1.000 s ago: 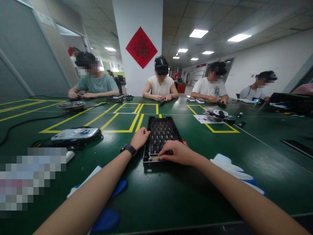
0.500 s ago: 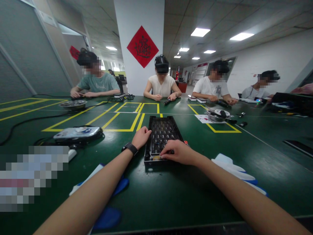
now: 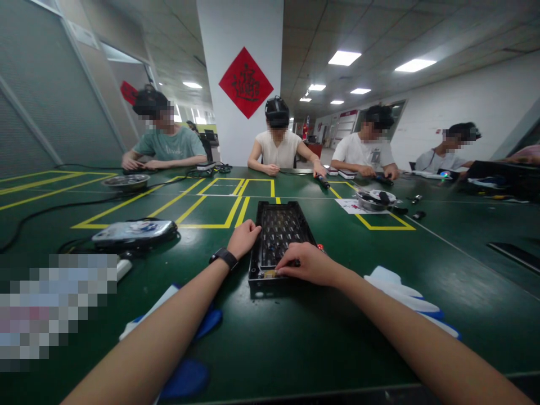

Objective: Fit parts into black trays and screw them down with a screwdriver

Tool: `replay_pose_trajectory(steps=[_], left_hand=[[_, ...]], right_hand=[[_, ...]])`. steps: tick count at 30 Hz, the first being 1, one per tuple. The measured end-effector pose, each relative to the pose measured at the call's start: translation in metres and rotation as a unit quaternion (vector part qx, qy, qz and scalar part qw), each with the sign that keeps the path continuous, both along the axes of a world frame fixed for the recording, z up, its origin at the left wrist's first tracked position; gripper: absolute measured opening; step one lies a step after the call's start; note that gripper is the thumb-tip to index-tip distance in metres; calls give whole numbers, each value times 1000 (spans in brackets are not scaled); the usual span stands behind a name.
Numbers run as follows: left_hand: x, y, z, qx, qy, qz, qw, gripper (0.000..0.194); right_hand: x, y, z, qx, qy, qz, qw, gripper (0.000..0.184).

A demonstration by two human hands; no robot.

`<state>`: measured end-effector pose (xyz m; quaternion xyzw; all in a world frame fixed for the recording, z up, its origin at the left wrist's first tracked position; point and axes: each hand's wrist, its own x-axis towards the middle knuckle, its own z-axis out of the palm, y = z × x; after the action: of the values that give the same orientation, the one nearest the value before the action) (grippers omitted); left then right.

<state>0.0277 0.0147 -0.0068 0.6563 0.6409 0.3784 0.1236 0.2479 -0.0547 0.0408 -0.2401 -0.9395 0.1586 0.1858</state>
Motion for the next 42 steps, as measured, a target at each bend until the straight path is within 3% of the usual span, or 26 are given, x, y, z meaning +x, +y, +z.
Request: replay_pose_trajectory(steps=[42], left_hand=[[-1,1,-2,2,8,1,1000,28]], right_hand=[[1,0,0,3,20,20,1000,16]])
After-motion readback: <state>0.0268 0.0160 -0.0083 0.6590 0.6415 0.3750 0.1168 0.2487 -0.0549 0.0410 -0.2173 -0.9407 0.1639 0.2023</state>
